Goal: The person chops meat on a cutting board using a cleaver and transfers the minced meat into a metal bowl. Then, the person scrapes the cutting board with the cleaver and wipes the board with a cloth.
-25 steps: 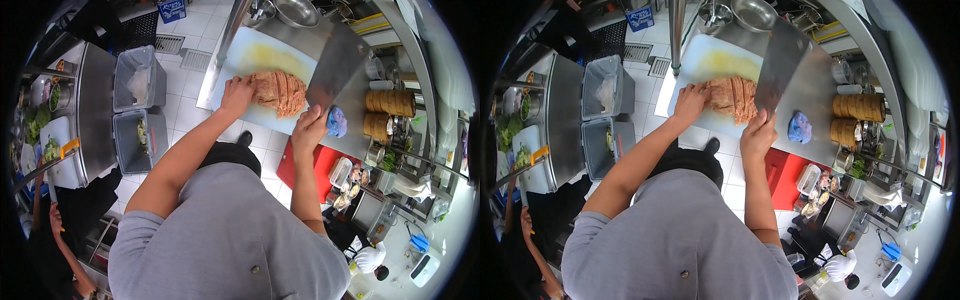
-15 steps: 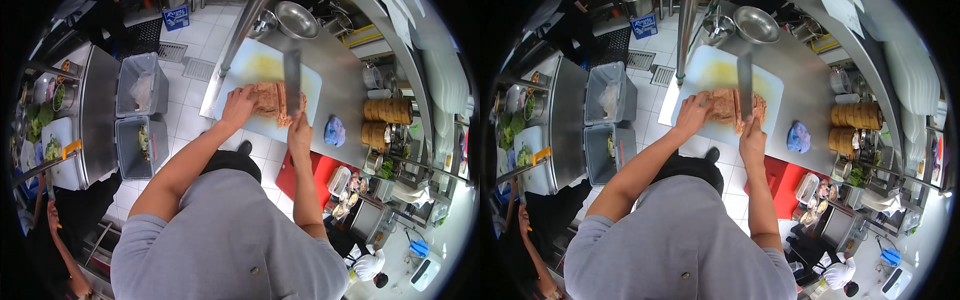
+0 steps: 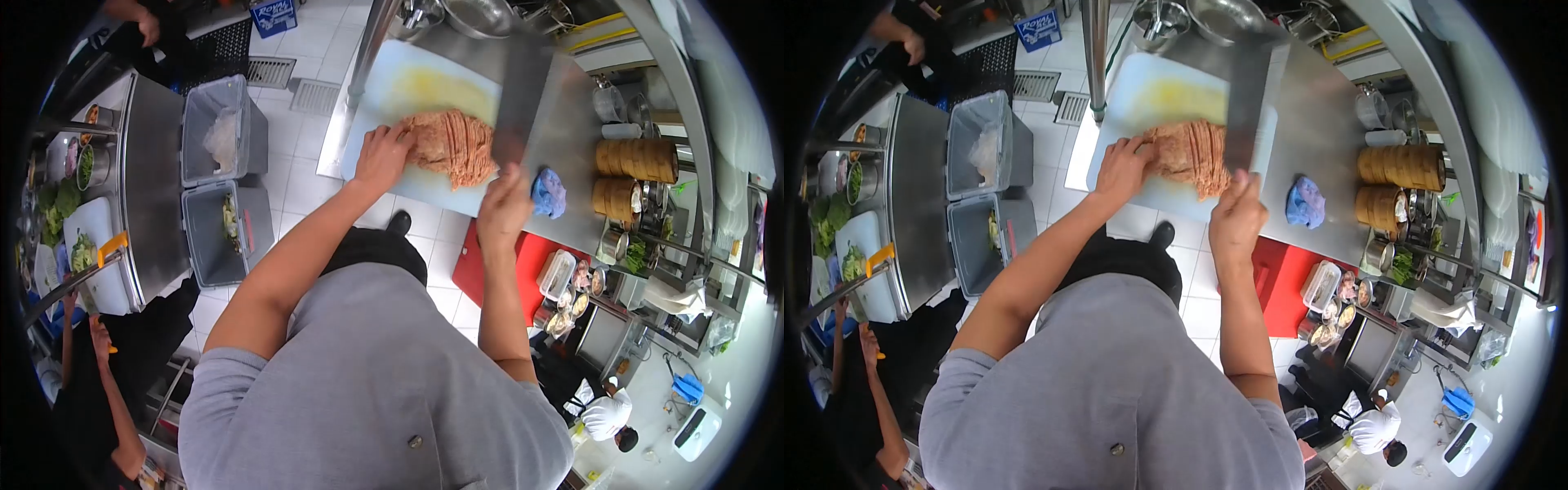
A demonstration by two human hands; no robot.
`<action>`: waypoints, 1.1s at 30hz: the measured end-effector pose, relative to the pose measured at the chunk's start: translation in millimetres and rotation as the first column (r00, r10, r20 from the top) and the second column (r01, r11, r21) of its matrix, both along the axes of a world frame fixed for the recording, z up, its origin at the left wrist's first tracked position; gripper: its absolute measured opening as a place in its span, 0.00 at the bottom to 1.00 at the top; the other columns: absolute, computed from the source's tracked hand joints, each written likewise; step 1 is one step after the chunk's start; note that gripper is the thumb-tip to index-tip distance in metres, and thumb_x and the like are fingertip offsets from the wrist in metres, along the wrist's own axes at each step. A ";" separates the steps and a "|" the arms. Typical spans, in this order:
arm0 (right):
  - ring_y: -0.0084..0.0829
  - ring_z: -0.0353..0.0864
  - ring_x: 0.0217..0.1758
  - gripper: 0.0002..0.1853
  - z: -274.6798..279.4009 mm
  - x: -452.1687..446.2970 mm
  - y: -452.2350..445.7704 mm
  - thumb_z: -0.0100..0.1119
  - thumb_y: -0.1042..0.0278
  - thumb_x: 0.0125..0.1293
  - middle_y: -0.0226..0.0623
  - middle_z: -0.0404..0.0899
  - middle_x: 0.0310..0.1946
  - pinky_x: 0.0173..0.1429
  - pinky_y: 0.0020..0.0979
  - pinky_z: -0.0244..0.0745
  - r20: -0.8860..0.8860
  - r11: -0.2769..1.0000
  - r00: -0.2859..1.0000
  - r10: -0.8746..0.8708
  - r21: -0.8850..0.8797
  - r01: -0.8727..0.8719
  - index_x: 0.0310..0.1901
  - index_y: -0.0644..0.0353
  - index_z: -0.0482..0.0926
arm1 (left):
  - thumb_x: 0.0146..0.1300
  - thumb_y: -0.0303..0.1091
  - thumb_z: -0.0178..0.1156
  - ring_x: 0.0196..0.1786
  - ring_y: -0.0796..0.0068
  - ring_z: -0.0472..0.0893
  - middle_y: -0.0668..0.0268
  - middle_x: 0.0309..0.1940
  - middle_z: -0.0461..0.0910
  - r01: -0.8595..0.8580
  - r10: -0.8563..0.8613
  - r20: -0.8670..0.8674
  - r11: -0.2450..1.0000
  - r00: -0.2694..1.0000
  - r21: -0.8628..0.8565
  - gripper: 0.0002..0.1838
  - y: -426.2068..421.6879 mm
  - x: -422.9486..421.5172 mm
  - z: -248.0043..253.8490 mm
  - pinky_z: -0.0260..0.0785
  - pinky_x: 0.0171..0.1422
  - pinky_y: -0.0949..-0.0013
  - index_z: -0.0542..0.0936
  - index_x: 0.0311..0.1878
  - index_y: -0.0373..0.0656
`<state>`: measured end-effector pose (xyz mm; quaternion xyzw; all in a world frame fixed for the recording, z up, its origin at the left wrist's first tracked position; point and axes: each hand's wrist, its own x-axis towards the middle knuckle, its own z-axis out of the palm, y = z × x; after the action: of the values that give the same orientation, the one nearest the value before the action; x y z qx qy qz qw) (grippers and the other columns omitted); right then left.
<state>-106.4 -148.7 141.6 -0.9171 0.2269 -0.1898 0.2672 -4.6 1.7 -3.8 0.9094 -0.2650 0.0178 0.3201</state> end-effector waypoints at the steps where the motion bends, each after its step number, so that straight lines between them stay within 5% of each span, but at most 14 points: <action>1: 0.53 0.79 0.22 0.13 11.3 -0.3 8.0 0.44 0.66 0.80 0.49 0.76 0.18 0.28 0.45 0.73 0.105 0.996 0.993 -0.049 0.080 0.040 0.42 0.65 0.74 | 0.63 0.32 0.62 0.55 0.57 0.77 0.61 0.58 0.78 0.008 -0.008 0.002 1.000 1.000 -0.011 0.15 1.6 -1.8 -0.1 0.68 0.61 0.52 0.82 0.53 0.47; 4: 0.57 0.80 0.24 0.13 -80.5 -17.2 -8.4 0.43 0.65 0.79 0.52 0.79 0.21 0.30 0.50 0.74 0.029 0.987 0.999 0.028 -0.160 -0.023 0.42 0.65 0.74 | 0.63 0.31 0.61 0.55 0.57 0.77 0.61 0.56 0.79 0.011 -0.012 0.017 0.999 1.000 0.043 0.14 0.9 -1.2 -6.5 0.68 0.61 0.52 0.82 0.52 0.47; 5: 0.59 0.84 0.28 0.14 -124.9 -21.3 -21.3 0.45 0.61 0.80 0.58 0.79 0.22 0.32 0.55 0.75 -0.230 0.980 0.967 0.108 -0.136 -0.142 0.42 0.65 0.73 | 0.63 0.31 0.61 0.55 0.57 0.77 0.61 0.56 0.79 0.006 -0.007 0.027 0.999 1.000 0.039 0.14 -1.6 -1.1 -7.7 0.68 0.61 0.52 0.82 0.52 0.47; 9: 0.61 0.83 0.29 0.16 -80.8 -6.3 -1.7 0.45 0.61 0.80 0.61 0.79 0.23 0.33 0.57 0.75 -0.437 0.967 0.900 0.003 -0.228 -0.114 0.44 0.67 0.74 | 0.63 0.31 0.59 0.55 0.58 0.77 0.61 0.55 0.79 -0.007 0.002 0.098 0.999 0.995 0.046 0.12 1.1 8.0 -4.4 0.68 0.61 0.52 0.82 0.50 0.47; 14: 0.53 0.84 0.24 0.14 0.4 0.2 6.1 0.47 0.62 0.80 0.56 0.81 0.22 0.27 0.51 0.70 0.084 0.998 0.996 -0.018 0.058 0.013 0.44 0.67 0.73 | 0.62 0.29 0.57 0.57 0.59 0.77 0.63 0.55 0.79 -0.001 -0.001 0.066 1.000 0.998 0.025 0.13 1.6 -2.0 -5.7 0.67 0.63 0.52 0.82 0.50 0.46; 16: 0.55 0.85 0.26 0.15 -62.6 -9.8 -7.5 0.46 0.60 0.80 0.56 0.81 0.23 0.29 0.52 0.72 0.124 0.998 0.991 -0.057 0.048 0.051 0.45 0.66 0.74 | 0.62 0.28 0.57 0.57 0.59 0.77 0.62 0.56 0.78 0.008 -0.010 0.044 0.999 0.999 0.051 0.14 0.5 -1.7 -7.1 0.67 0.63 0.52 0.82 0.50 0.46; 18: 0.56 0.85 0.29 0.16 -150.6 -15.7 -29.4 0.45 0.60 0.81 0.56 0.82 0.23 0.31 0.54 0.74 -0.487 0.958 0.873 0.000 -0.250 -0.139 0.47 0.66 0.75 | 0.62 0.28 0.57 0.57 0.59 0.77 0.62 0.57 0.78 0.010 -0.012 0.033 0.997 0.999 0.072 0.14 -1.8 -2.8 -8.2 0.67 0.63 0.51 0.82 0.51 0.46; 22: 0.58 0.86 0.32 0.16 -100.8 -8.8 -23.7 0.44 0.59 0.81 0.59 0.82 0.25 0.33 0.55 0.75 -0.473 0.976 0.881 0.009 -0.186 -0.110 0.48 0.66 0.75 | 0.62 0.28 0.57 0.57 0.58 0.77 0.61 0.61 0.76 0.015 -0.021 0.083 0.997 0.996 0.076 0.15 2.1 1.3 -4.6 0.68 0.62 0.51 0.81 0.52 0.46; 24: 0.57 0.85 0.31 0.15 -50.9 2.5 -21.0 0.46 0.61 0.80 0.60 0.81 0.25 0.32 0.54 0.74 -0.184 0.982 0.975 0.128 -0.111 -0.150 0.50 0.65 0.75 | 0.62 0.28 0.57 0.57 0.58 0.76 0.61 0.62 0.76 0.021 -0.028 0.078 0.996 0.997 0.092 0.16 1.7 5.3 -2.3 0.68 0.62 0.51 0.81 0.53 0.46; 25: 0.58 0.84 0.28 0.14 -26.6 4.5 -9.5 0.47 0.63 0.79 0.58 0.81 0.24 0.30 0.52 0.73 -0.129 0.998 0.992 0.013 -0.058 -0.020 0.45 0.65 0.76 | 0.62 0.28 0.56 0.57 0.58 0.77 0.61 0.62 0.76 0.023 -0.029 0.068 0.995 0.997 0.094 0.16 2.0 3.1 -1.9 0.68 0.62 0.51 0.81 0.53 0.46; 28: 0.58 0.82 0.26 0.12 -36.3 0.2 -4.6 0.47 0.65 0.79 0.56 0.79 0.21 0.28 0.51 0.71 0.153 1.000 0.988 -0.021 -0.016 0.023 0.43 0.66 0.76 | 0.64 0.29 0.56 0.56 0.59 0.77 0.61 0.62 0.76 0.025 -0.030 0.048 0.993 0.998 0.113 0.16 1.1 -3.7 -6.9 0.68 0.62 0.51 0.81 0.54 0.47; 29: 0.59 0.82 0.26 0.13 -70.6 -5.6 -10.4 0.47 0.64 0.79 0.57 0.78 0.21 0.28 0.53 0.71 0.081 0.994 0.997 0.012 -0.109 -0.003 0.42 0.66 0.76 | 0.65 0.30 0.56 0.56 0.59 0.77 0.61 0.62 0.76 0.025 -0.032 0.055 0.992 0.998 0.125 0.15 0.9 -1.3 -6.2 0.68 0.61 0.51 0.81 0.54 0.47; 30: 0.61 0.83 0.29 0.14 -132.6 -16.4 -37.5 0.46 0.60 0.79 0.60 0.80 0.24 0.31 0.56 0.73 -0.221 0.992 0.971 0.090 -0.068 -0.107 0.46 0.65 0.75 | 0.65 0.30 0.56 0.56 0.59 0.77 0.61 0.62 0.76 0.024 -0.032 0.063 0.992 0.997 0.122 0.15 -0.1 -1.4 -6.2 0.68 0.61 0.51 0.81 0.54 0.47; 33: 0.64 0.83 0.33 0.17 -118.5 7.9 -16.4 0.46 0.57 0.79 0.63 0.81 0.27 0.34 0.59 0.74 -0.430 0.978 0.903 -0.026 -0.199 -0.067 0.45 0.65 0.76 | 0.63 0.34 0.63 0.54 0.56 0.77 0.63 0.54 0.80 -0.035 0.035 0.134 0.999 0.990 -0.005 0.13 0.0 9.0 -2.3 0.68 0.58 0.50 0.82 0.51 0.47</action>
<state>-98.6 -165.1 23.2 -0.9617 0.2491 -0.0030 0.1146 4.3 1.7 -6.1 0.9102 -0.2698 0.0848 0.3025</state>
